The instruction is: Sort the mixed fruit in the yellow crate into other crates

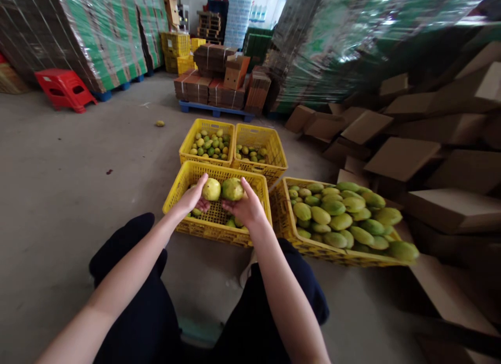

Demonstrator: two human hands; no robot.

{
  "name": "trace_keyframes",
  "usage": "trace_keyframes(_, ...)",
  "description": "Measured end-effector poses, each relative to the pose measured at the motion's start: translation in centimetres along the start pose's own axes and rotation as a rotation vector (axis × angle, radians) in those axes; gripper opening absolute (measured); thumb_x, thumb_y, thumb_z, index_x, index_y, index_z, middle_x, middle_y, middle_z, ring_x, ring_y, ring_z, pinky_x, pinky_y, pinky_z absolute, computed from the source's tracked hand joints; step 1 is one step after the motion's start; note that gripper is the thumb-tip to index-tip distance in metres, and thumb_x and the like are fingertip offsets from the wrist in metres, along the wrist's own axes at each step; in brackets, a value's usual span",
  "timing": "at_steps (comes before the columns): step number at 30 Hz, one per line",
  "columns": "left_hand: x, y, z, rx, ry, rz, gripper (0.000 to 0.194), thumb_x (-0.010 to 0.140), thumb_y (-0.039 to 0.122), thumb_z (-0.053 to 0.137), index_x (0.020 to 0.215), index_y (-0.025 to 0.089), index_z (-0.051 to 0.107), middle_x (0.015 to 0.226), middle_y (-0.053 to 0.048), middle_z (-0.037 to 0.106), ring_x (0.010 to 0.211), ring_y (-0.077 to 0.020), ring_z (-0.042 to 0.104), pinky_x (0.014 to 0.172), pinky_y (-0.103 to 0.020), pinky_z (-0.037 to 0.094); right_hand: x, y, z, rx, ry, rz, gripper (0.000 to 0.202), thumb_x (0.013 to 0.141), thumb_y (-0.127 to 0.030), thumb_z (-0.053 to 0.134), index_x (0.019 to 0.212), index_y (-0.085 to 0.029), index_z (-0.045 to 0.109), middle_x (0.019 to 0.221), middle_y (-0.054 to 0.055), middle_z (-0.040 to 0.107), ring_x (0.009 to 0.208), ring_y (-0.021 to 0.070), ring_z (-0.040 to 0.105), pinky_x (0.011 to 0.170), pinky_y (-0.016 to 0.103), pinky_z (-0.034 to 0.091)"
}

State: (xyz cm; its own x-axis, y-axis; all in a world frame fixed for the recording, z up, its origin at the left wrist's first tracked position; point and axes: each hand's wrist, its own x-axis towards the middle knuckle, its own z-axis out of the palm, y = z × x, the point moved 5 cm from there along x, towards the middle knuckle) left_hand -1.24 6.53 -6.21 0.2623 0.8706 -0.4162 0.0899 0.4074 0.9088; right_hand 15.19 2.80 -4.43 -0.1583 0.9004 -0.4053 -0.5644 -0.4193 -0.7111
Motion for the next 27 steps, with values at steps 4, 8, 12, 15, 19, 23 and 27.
trace_keyframes(4,-0.9,2.3,0.0,-0.119,0.062,0.414,0.073,0.058,0.064,0.090,0.107,0.022,0.056,0.094,-0.006,0.073,0.070,-0.0196,0.073,0.066,-0.031,0.060,-0.6,-2.1,0.0,0.003,-0.002,-0.456,0.059,0.060,-0.026,0.084,0.114,-0.031,0.061,0.112,0.000,0.072,0.101,0.0224,0.069,0.089,0.040,0.061)
trace_keyframes(8,-2.2,3.9,0.1,-0.109,0.097,0.771,0.081,0.055,0.043,0.098,0.116,0.029,0.046,0.121,-0.006,0.065,0.093,-0.0204,0.073,0.080,-0.035,0.062,-1.5,-3.3,0.4,-0.173,0.035,-0.753,0.083,0.060,-0.029,0.081,0.136,-0.034,0.048,0.139,0.006,0.062,0.120,0.0273,0.063,0.105,0.049,0.052)
trace_keyframes(12,-3.7,5.0,0.2,-0.011,0.165,0.992,0.074,0.062,0.036,0.096,0.116,0.030,0.046,0.129,-0.007,0.061,0.112,-0.0235,0.068,0.087,-0.035,0.060,-2.7,-4.1,1.1,-0.349,0.060,-0.929,0.095,0.068,-0.034,0.080,0.147,-0.038,0.028,0.148,0.009,0.052,0.128,0.0292,0.058,0.107,0.053,0.051)
trace_keyframes(15,-4.4,5.7,0.3,0.042,0.178,1.060,0.066,0.068,0.037,0.092,0.117,0.030,0.049,0.131,-0.009,0.063,0.120,-0.0256,0.065,0.092,-0.038,0.058,-3.7,-4.5,1.7,-0.557,0.072,-1.080,0.092,0.071,-0.035,0.078,0.147,-0.038,0.027,0.145,0.010,0.051,0.129,0.0305,0.057,0.108,0.055,0.050)
trace_keyframes(19,-4.9,6.1,0.0,0.114,0.198,1.104,0.061,0.071,0.036,0.091,0.119,0.027,0.053,0.130,-0.010,0.065,0.122,-0.0266,0.064,0.092,-0.039,0.058,-4.9,-4.5,2.4,-0.806,0.111,-1.288,0.070,0.078,-0.025,0.071,0.140,-0.035,0.040,0.140,0.009,0.055,0.133,0.0307,0.055,0.115,0.057,0.044)
trace_keyframes(23,-5.2,6.1,-0.3,0.132,0.213,1.179,0.054,0.075,0.031,0.088,0.118,0.027,0.056,0.130,-0.009,0.065,0.125,-0.0260,0.063,0.092,-0.038,0.058,-5.4,-4.0,3.1,-0.968,0.103,-1.380,0.065,0.083,-0.015,0.063,0.142,-0.036,0.043,0.143,0.009,0.055,0.136,0.0308,0.054,0.113,0.059,0.047)
trace_keyframes(27,-5.2,6.0,-0.3,0.139,0.211,1.245,0.047,0.080,0.029,0.083,0.119,0.027,0.057,0.132,-0.010,0.065,0.129,-0.0254,0.061,0.098,-0.040,0.057,-5.7,-3.9,3.2,-1.054,0.228,-1.481,0.068,0.080,-0.012,0.060,0.140,-0.035,0.043,0.143,0.011,0.049,0.137,0.0341,0.051,0.113,0.066,0.044)
